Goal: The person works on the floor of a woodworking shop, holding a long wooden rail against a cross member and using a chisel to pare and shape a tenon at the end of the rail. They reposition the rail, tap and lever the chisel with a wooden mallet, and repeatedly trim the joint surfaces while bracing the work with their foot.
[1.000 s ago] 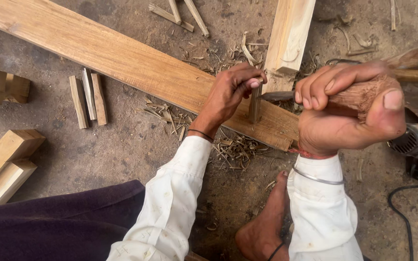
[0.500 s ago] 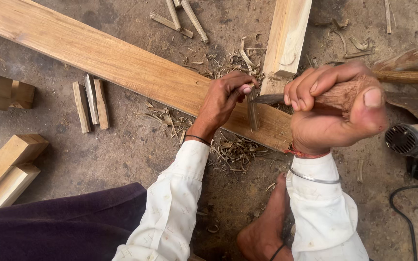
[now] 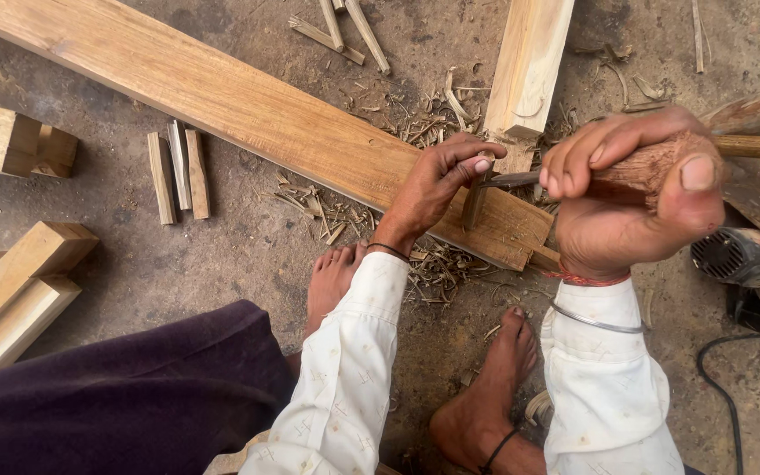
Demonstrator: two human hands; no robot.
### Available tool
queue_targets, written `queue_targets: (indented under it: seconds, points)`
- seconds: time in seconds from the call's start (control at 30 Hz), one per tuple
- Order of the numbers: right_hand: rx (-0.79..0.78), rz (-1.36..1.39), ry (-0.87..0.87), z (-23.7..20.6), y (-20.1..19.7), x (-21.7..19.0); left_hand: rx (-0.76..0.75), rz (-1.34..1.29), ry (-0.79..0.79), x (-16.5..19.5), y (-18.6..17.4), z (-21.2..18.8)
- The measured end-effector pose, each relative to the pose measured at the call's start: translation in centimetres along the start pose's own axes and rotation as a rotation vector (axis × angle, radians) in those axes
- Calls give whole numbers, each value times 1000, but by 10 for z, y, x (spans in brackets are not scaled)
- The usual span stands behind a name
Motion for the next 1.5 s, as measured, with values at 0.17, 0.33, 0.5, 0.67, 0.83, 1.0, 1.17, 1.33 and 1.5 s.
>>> queue_targets:
  seconds: [0.17, 0.33, 0.5, 0.67, 0.83, 1.0, 1.17, 1.33, 1.5]
  points:
    - [76, 19, -6, -4, -11, 6, 19, 161, 93, 7, -2, 7]
    - [56, -48, -20, 3, -36, -1, 58, 324, 135, 14, 3, 16]
    - [-15, -142, -149, 17, -44, -7, 87, 314, 89, 12, 0, 26]
    - [15, -54, -22, 20, -35, 15, 110, 286, 102, 11, 1, 29]
    - [61, -197, -69, 24, -41, -2, 121, 394, 161, 12, 2, 27]
    - [-13, -133, -46, 15, -33, 22, 129, 288, 88, 11, -5, 28]
    - [-3, -57, -35, 11, -41, 17, 121, 326, 73, 16, -2, 24]
    - [124, -13, -106, 19, -44, -6, 128, 272, 165, 22, -1, 24]
    - [63, -29, -61, 16, -19, 13, 150, 340, 64, 16, -1, 24]
Point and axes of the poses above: each hand's wrist, its own z-axis towards the middle knuckle, its own y-axis out of the palm, x = y × z, the point moved 7 cm from there along z, towards the middle knuckle, and after that the axes turned 4 degrees about -x, right-handed, at the moved point
